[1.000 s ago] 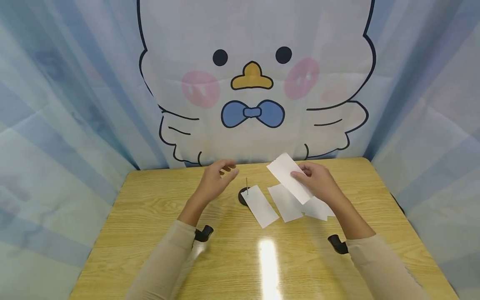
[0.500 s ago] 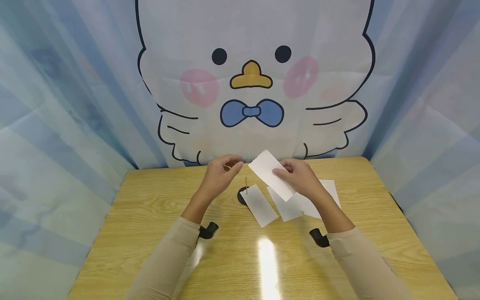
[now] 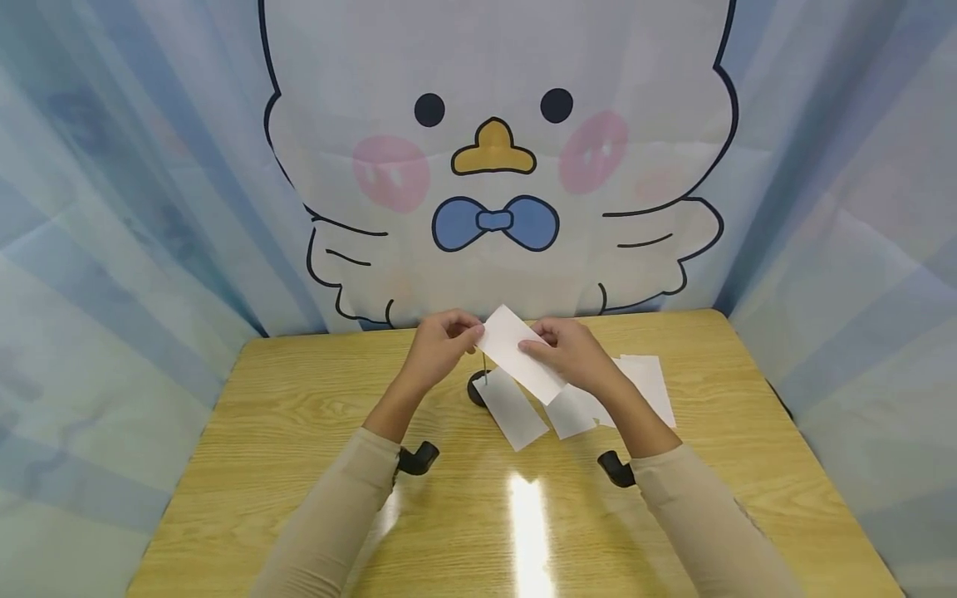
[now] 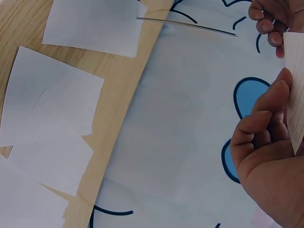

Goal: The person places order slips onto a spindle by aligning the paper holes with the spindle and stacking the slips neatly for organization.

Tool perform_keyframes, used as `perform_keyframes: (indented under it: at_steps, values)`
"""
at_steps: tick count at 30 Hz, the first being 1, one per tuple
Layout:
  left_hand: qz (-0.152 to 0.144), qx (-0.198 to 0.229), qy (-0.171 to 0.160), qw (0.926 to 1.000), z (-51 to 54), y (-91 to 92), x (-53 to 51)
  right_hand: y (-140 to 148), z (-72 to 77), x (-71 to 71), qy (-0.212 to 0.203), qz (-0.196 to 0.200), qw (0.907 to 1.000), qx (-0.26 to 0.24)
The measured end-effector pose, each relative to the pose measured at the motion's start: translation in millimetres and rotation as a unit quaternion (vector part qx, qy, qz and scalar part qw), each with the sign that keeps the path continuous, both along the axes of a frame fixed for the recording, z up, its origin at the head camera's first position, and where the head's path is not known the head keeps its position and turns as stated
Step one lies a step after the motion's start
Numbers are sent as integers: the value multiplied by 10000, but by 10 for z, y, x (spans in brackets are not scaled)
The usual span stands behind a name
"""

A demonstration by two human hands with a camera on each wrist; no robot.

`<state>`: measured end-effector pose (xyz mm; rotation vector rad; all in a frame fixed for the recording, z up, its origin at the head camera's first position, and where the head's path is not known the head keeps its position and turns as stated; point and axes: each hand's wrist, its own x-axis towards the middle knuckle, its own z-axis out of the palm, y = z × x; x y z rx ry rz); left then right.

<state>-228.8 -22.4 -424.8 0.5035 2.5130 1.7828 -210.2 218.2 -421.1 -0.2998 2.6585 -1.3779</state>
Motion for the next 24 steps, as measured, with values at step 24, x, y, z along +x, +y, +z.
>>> perform_keyframes:
  at_steps: [24]
  values:
    - [491, 222, -460, 9975, -180, -26, -25, 119, -144, 108, -1, -183, 9995, 271]
